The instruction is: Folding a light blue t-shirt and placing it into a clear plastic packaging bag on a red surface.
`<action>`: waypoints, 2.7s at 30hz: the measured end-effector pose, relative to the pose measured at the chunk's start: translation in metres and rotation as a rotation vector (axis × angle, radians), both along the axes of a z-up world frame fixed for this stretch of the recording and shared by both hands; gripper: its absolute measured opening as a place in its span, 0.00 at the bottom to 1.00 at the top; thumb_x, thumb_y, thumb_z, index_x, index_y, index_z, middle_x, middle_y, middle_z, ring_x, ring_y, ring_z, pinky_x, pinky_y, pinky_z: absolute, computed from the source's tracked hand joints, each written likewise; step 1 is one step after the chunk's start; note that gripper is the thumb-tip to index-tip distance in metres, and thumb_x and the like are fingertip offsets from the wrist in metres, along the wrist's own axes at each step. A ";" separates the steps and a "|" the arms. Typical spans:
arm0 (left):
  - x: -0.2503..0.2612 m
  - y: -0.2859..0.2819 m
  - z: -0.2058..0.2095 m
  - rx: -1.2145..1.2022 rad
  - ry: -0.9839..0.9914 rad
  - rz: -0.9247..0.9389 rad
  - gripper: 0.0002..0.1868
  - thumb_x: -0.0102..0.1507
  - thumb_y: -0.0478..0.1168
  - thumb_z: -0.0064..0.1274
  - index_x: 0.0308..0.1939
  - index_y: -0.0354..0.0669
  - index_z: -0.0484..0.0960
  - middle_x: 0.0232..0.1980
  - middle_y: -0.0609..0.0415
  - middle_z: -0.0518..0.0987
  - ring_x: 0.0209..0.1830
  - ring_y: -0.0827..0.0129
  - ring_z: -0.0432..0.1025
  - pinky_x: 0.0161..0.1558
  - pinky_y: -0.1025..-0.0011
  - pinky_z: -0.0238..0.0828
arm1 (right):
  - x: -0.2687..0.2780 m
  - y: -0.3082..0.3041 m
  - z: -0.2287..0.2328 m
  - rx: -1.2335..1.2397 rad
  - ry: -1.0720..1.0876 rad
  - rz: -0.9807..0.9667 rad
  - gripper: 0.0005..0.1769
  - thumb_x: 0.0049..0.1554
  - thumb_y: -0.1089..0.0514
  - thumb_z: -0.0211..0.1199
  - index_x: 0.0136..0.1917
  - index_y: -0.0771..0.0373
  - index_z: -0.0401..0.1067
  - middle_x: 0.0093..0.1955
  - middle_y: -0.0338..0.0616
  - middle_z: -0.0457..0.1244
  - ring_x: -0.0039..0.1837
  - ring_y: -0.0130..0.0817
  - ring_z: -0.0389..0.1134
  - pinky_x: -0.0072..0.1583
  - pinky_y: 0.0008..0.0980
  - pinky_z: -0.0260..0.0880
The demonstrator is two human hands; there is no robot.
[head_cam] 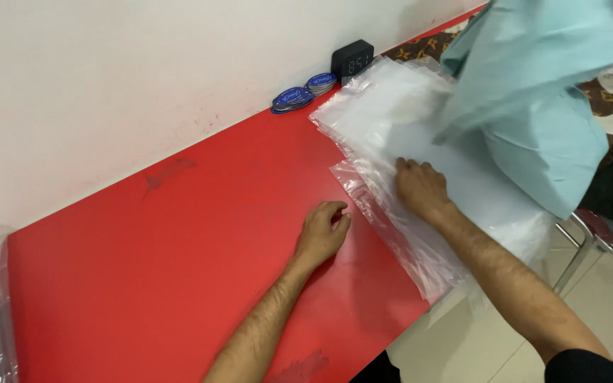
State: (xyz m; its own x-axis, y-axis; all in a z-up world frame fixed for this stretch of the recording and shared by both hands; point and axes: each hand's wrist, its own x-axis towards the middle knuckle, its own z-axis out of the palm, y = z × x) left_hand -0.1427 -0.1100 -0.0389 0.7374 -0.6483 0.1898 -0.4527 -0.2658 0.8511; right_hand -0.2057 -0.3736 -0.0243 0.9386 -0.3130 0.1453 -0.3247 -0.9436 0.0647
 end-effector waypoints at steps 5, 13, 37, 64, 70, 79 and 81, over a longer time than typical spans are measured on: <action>-0.006 0.024 0.046 -0.029 0.215 0.040 0.21 0.69 0.43 0.50 0.61 0.32 0.78 0.55 0.34 0.80 0.57 0.45 0.77 0.55 0.55 0.79 | -0.050 0.106 0.077 0.223 0.163 0.082 0.28 0.62 0.47 0.55 0.73 0.58 0.65 0.72 0.53 0.62 0.71 0.60 0.64 0.64 0.60 0.69; 0.000 0.031 0.041 -0.075 0.352 0.103 0.22 0.68 0.42 0.52 0.63 0.32 0.78 0.58 0.32 0.80 0.59 0.44 0.77 0.55 0.54 0.79 | -0.071 0.040 0.086 0.167 -0.331 -0.021 0.22 0.59 0.48 0.67 0.65 0.54 0.75 0.59 0.47 0.70 0.61 0.50 0.72 0.57 0.51 0.75; 0.000 -0.185 0.001 -0.613 1.060 -0.024 0.32 0.70 0.48 0.56 0.71 0.30 0.65 0.61 0.31 0.73 0.54 0.46 0.76 0.49 0.50 0.79 | -0.081 -0.013 0.043 -0.162 -0.426 0.205 0.23 0.53 0.49 0.64 0.63 0.46 0.71 0.37 0.38 0.59 0.41 0.39 0.68 0.40 0.38 0.72; 0.054 -0.013 0.031 -0.342 0.934 -0.039 0.47 0.48 0.29 0.65 0.73 0.44 0.69 0.65 0.44 0.76 0.64 0.54 0.71 0.61 0.53 0.70 | -0.091 0.107 0.151 1.039 0.112 0.840 0.25 0.52 0.67 0.69 0.64 0.67 0.75 0.58 0.63 0.72 0.61 0.62 0.73 0.60 0.58 0.73; 0.065 0.133 0.080 -0.036 0.821 -0.095 0.53 0.48 0.28 0.60 0.79 0.53 0.64 0.80 0.46 0.63 0.78 0.49 0.57 0.75 0.49 0.52 | -0.036 0.028 0.109 0.748 -0.345 0.224 0.18 0.54 0.63 0.69 0.59 0.62 0.79 0.53 0.51 0.74 0.56 0.49 0.75 0.58 0.46 0.74; 0.067 0.271 0.089 0.375 0.620 -0.012 0.44 0.52 0.31 0.56 0.76 0.51 0.71 0.75 0.47 0.72 0.75 0.46 0.63 0.72 0.50 0.60 | 0.045 0.059 0.088 0.438 0.153 -0.030 0.45 0.55 0.32 0.67 0.75 0.62 0.66 0.67 0.58 0.66 0.70 0.59 0.66 0.66 0.62 0.67; 0.079 0.291 0.077 0.552 0.435 0.007 0.40 0.54 0.37 0.59 0.73 0.48 0.73 0.72 0.42 0.74 0.74 0.43 0.63 0.72 0.46 0.60 | 0.058 0.064 0.063 0.405 0.188 -0.015 0.28 0.56 0.38 0.67 0.64 0.55 0.77 0.55 0.49 0.73 0.63 0.55 0.72 0.61 0.58 0.73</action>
